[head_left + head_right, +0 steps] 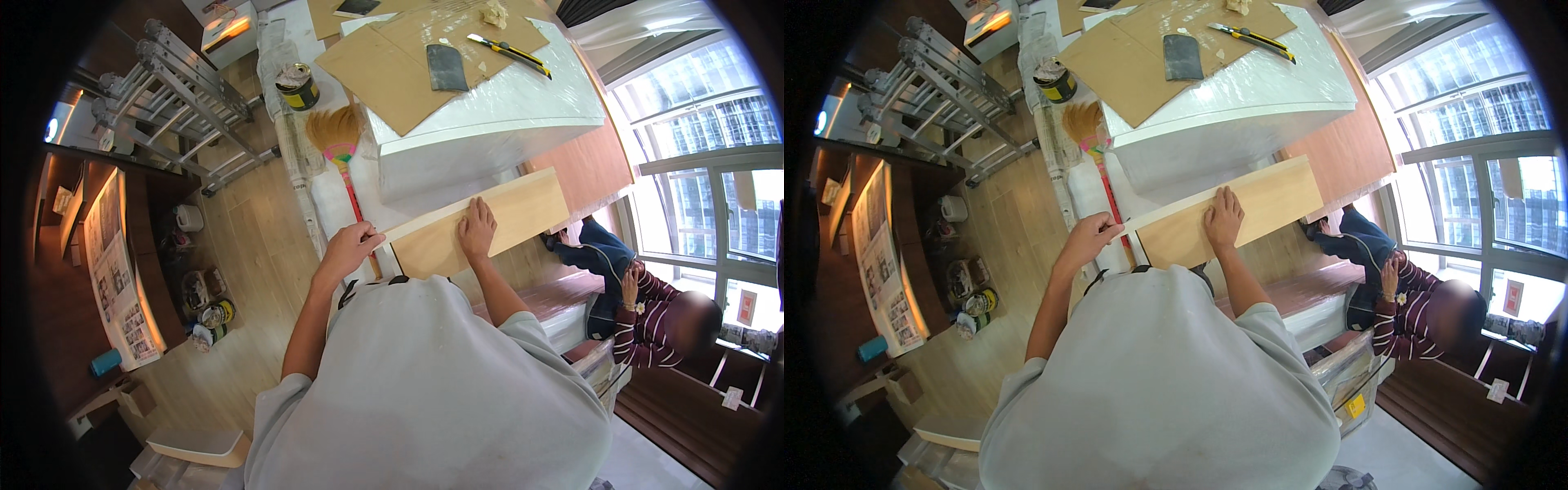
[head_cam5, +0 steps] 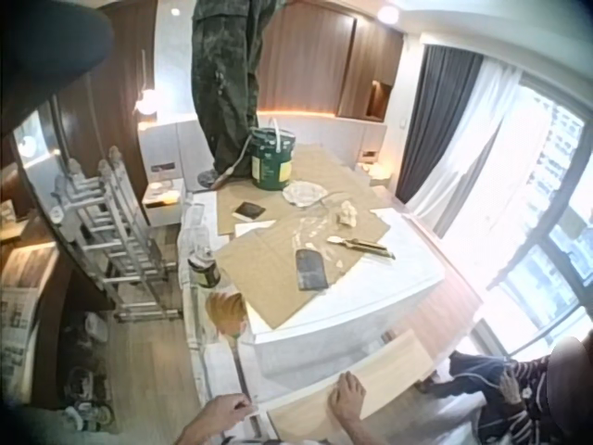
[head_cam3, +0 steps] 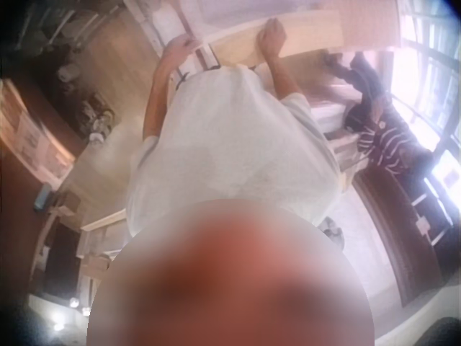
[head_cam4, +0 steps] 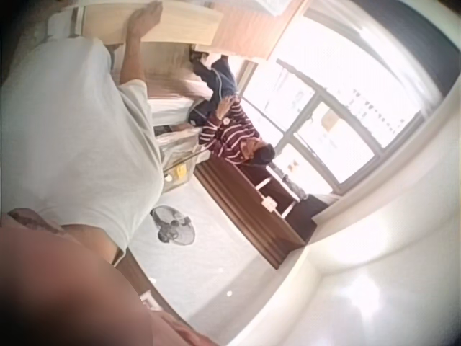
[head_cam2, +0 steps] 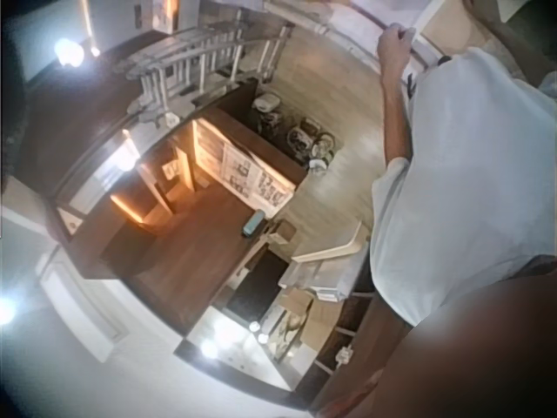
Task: The person assembles a white cabinet by inserting a wooden drawer panel into the frame. They use a sanding block to smooth the panel edges and apply masking tape to secure the panel in place.
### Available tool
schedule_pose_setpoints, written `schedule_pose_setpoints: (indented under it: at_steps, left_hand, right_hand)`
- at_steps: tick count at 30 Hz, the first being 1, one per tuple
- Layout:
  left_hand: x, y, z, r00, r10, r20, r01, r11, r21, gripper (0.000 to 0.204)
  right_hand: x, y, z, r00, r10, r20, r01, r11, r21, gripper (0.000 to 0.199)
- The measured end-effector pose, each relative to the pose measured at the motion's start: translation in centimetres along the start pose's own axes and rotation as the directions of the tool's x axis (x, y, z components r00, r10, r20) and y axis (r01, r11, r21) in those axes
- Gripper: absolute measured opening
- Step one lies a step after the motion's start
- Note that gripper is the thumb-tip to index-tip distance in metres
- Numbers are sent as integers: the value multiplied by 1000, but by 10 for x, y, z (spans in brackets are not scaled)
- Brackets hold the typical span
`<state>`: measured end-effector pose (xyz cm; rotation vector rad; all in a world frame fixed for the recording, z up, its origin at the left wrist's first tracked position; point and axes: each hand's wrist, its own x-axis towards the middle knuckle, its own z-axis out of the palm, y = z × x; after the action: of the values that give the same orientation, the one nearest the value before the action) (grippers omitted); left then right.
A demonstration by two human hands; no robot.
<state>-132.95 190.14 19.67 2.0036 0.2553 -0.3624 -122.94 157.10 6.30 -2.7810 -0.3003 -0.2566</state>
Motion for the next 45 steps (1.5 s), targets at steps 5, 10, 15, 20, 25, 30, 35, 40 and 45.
schedule_pose_setpoints:
  at_steps: [5,10,15,20,25,30,35,40,45]
  left_hand:
    - [13,-42,1,985,-170,24,168,984,56,28]
    - [21,-103,29,986,-168,8,167,986,21,32]
    - [26,-125,36,989,-146,-30,147,988,53,35]
    - [34,-129,32,971,-235,37,232,971,57,36]
    - [38,-139,36,977,-213,27,212,977,28,36]
    - [41,-143,37,973,-229,39,228,973,15,36]
    - [43,-145,35,965,-255,56,255,967,9,36]
    - [45,-149,37,976,-217,29,216,975,52,36]
    - [46,-149,38,968,-247,38,245,969,40,36]
  right_hand:
    - [0,0,-1,1000,-22,10,22,1000,-15,61]
    - [-2,-2,0,1000,-13,21,14,999,-42,59]
    - [-1,-3,2,997,34,71,-30,998,-51,59]
    - [-1,-5,2,999,-14,49,17,998,-60,57]
    - [0,-4,3,999,-15,41,18,997,-69,57]
    - [0,-5,5,997,30,75,-22,995,-101,57]
    - [0,-8,3,998,4,56,0,997,-71,57]
    - [1,-7,4,998,4,60,1,997,-75,58]
    - [0,-7,7,997,33,69,-26,995,-92,58]
